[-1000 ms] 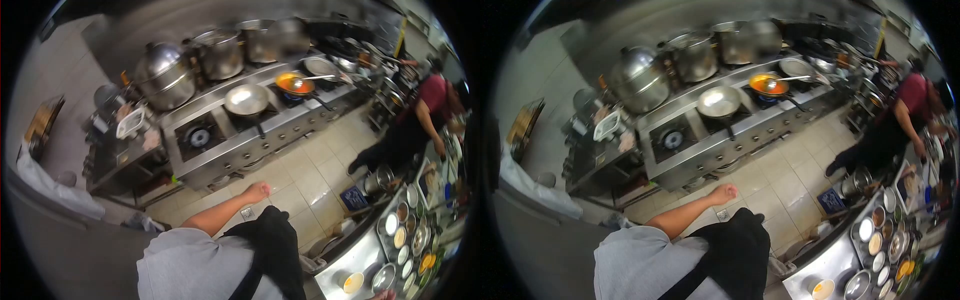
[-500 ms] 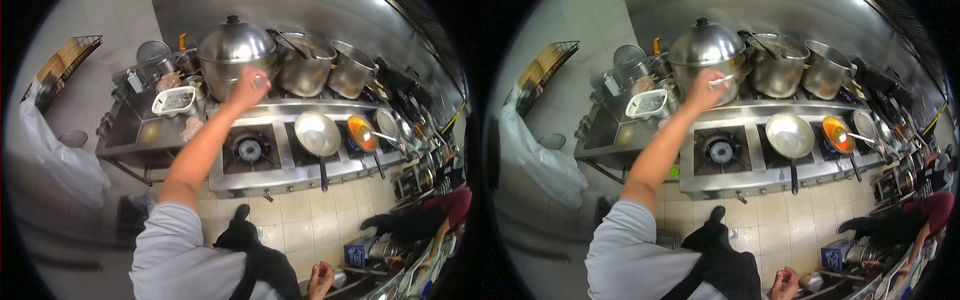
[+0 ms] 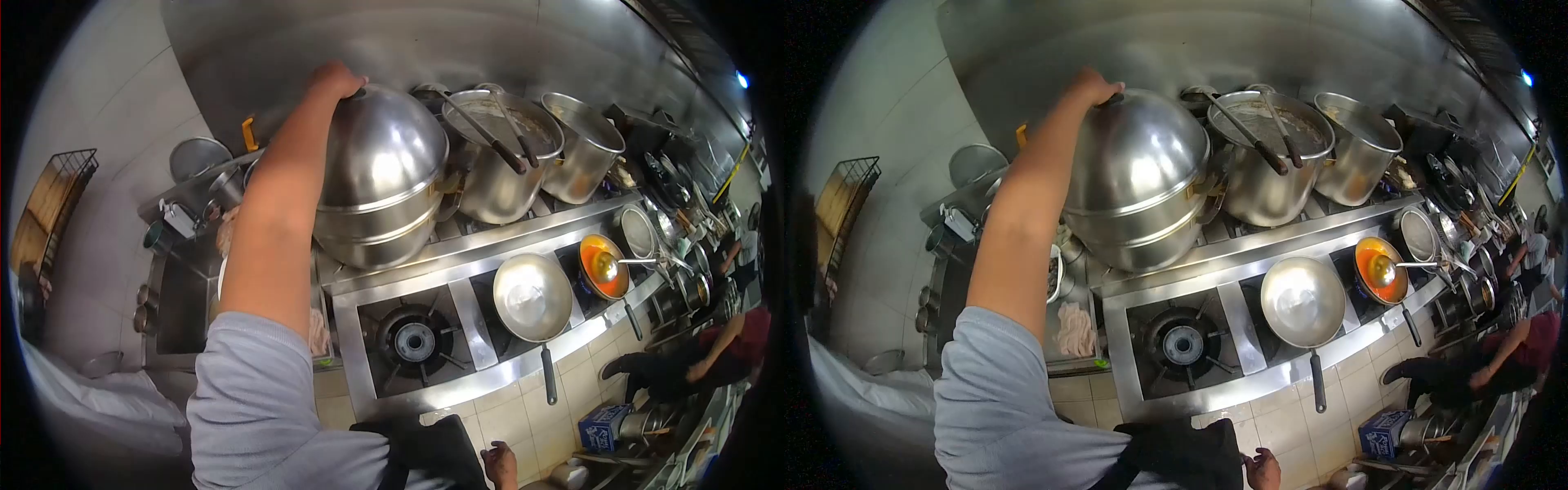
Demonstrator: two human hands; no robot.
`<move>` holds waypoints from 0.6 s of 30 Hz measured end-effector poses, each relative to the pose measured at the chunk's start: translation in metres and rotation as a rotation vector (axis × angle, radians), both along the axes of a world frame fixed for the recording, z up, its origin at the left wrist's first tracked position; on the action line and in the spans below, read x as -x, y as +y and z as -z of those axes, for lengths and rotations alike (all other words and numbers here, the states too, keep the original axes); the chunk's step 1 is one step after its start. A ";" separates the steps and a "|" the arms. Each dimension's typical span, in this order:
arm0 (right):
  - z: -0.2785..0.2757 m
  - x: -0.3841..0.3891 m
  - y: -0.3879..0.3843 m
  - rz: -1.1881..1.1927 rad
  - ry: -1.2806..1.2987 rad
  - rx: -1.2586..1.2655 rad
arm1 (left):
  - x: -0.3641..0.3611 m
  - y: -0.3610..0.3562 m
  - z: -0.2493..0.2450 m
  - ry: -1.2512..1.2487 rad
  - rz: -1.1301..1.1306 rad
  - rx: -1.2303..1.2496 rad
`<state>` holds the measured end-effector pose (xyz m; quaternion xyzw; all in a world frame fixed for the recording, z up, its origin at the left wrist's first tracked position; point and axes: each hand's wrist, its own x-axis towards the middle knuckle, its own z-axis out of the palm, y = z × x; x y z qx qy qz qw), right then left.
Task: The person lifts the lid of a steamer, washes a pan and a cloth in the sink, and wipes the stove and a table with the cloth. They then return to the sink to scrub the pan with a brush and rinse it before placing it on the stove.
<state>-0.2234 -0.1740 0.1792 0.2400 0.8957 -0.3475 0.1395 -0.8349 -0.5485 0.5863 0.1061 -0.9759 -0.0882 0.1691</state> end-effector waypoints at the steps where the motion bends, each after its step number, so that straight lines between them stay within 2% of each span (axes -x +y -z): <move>1: 0.003 0.003 0.002 0.033 -0.077 -0.054 | 0.014 -0.004 -0.002 -0.003 0.004 0.000; 4: 0.017 0.010 0.007 0.014 -0.050 -0.108 | 0.038 -0.010 0.000 -0.192 0.085 0.060; 7: 0.026 0.022 0.007 0.016 -0.062 -0.114 | 0.021 -0.011 -0.016 -0.190 0.027 0.100; 9: 0.032 0.030 0.010 -0.044 0.020 -0.089 | 0.025 -0.026 -0.016 -0.077 0.090 0.100; 10: 0.035 0.034 0.012 -0.042 -0.021 -0.066 | 0.030 -0.039 -0.019 -0.087 0.084 0.099; 12: 0.043 0.034 0.016 -0.055 -0.028 -0.069 | 0.048 -0.079 -0.030 -0.152 0.251 -0.146; 13: 0.046 0.035 0.018 -0.060 -0.016 -0.075 | 0.045 -0.096 -0.035 -0.104 0.309 -0.286; 14: 0.044 0.036 0.019 -0.024 -0.067 -0.055 | 0.024 -0.104 -0.050 -0.135 0.219 -0.337; 18: 0.066 0.021 0.034 0.007 -0.118 -0.065 | 0.010 -0.149 -0.058 -0.018 0.175 -0.508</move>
